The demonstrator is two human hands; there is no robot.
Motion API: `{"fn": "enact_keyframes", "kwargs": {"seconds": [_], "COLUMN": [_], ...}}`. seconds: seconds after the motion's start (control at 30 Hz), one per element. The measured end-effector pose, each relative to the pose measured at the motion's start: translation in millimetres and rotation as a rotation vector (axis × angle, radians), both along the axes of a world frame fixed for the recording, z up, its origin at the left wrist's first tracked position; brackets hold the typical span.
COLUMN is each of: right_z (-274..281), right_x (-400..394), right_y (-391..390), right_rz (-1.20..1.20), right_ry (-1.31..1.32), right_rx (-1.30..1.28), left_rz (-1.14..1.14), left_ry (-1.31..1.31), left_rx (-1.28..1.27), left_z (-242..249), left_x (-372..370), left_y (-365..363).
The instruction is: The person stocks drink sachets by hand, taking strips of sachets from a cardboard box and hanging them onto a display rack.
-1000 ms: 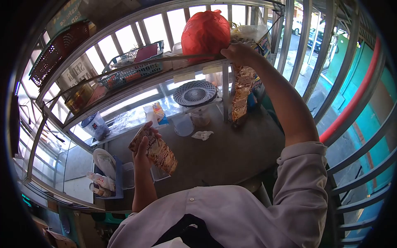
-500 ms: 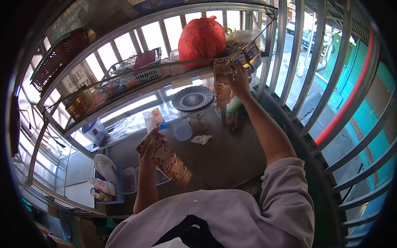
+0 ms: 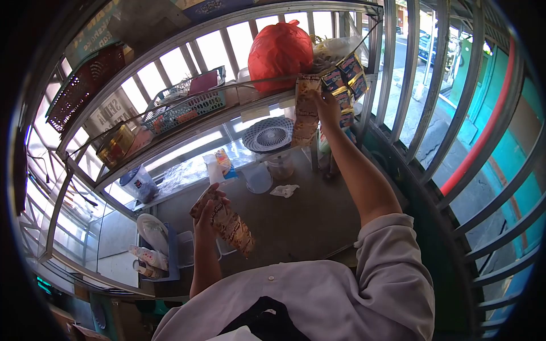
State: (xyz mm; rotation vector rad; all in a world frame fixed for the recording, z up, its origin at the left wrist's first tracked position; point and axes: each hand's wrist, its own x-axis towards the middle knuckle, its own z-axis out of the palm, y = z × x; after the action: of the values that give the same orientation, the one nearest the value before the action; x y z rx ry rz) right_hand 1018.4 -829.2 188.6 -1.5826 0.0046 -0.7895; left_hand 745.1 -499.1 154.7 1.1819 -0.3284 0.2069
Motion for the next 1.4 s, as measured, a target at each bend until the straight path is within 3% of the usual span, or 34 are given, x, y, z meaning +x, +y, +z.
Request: {"fn": "enact_keyframes", "kwargs": {"seconds": [0.1,0.2,0.33,0.4,0.63,0.67,0.8,0.9,0.97,1.0,1.07,1.1,1.13,1.17,1.23,1.27,1.3,1.33,1.37,1.4], "right_z": [15.8,42.7,45.7,50.5,40.2,31.5,11.1,0.2,-1.9,-11.1,-39.9,-44.4,-48.7,-52.0,-60.0,-64.7,-61.5,-51.2,-42.2,-36.3], "right_x": [8.5,-7.0,8.3,4.8,-15.1,-16.8,-3.8,8.6,9.2,14.1,25.9,12.8,-12.6,-35.0,-59.7,-72.0,-89.6,-110.1,-127.6,-140.8], "right_y": [-7.4,-0.8,-7.9,-10.7,-33.8,-27.1,-16.7,-10.7,-5.0,-4.6,-5.3,3.0,16.8,29.5,46.8,55.0,64.6,74.0,81.1,85.8], "right_rz": [0.175,0.651,0.673,0.762,0.809,0.673,0.680,0.532,0.305,0.310,-0.048,-0.038,-0.203,-0.364,-0.256,-0.163,-0.151,0.037,0.220,0.215], "right_ry": [0.118,0.188,0.225,0.075,0.151,0.161,0.088,0.067,0.049,0.050,-0.032,-0.030,-0.104,-0.181,-0.214,-0.248,-0.239,-0.256,-0.274,-0.269], "right_rx": [-0.018,0.578,0.482,0.378,0.411,0.471,0.476,0.431,0.248,0.244,-0.018,-0.025,-0.180,-0.335,-0.444,-0.540,-0.540,-0.537,-0.528,-0.523], "left_rz": [0.005,0.005,-0.017,-0.015,0.012,0.015,0.013,-0.020,-0.041,-0.084,-0.116,-0.135,-0.153,-0.143,-0.068,-0.062,-0.338,-0.585,-0.584,-0.658], "left_ry": [-0.001,0.002,0.004,0.010,0.034,0.036,0.028,0.026,0.019,0.048,0.080,0.042,0.008,0.018,-0.316,-0.300,0.058,0.403,0.410,0.459], "left_rx": [-0.013,-0.013,-0.003,-0.005,-0.009,-0.012,-0.009,-0.010,-0.005,0.067,0.131,0.372,0.611,0.601,0.872,0.870,0.413,-0.068,-0.065,-0.243], "left_z": [-2.9,-5.2,-3.6,-5.3,-12.5,-12.6,-14.7,-14.7,-12.8,-11.5,-9.5,-7.8,-6.4,-8.1,-14.5,-13.5,-9.8,-9.2,-12.8,-17.0], "left_x": [1.2,2.8,3.2,3.7,7.3,7.6,9.2,8.0,7.6,8.0,10.5,13.8,17.1,22.6,39.5,50.1,62.9,71.9,77.9,84.4], "left_y": [3.2,2.7,0.5,2.4,3.8,4.0,5.8,6.2,6.3,6.6,6.8,6.6,6.2,5.9,5.2,4.6,3.0,1.4,0.4,-1.5]}}
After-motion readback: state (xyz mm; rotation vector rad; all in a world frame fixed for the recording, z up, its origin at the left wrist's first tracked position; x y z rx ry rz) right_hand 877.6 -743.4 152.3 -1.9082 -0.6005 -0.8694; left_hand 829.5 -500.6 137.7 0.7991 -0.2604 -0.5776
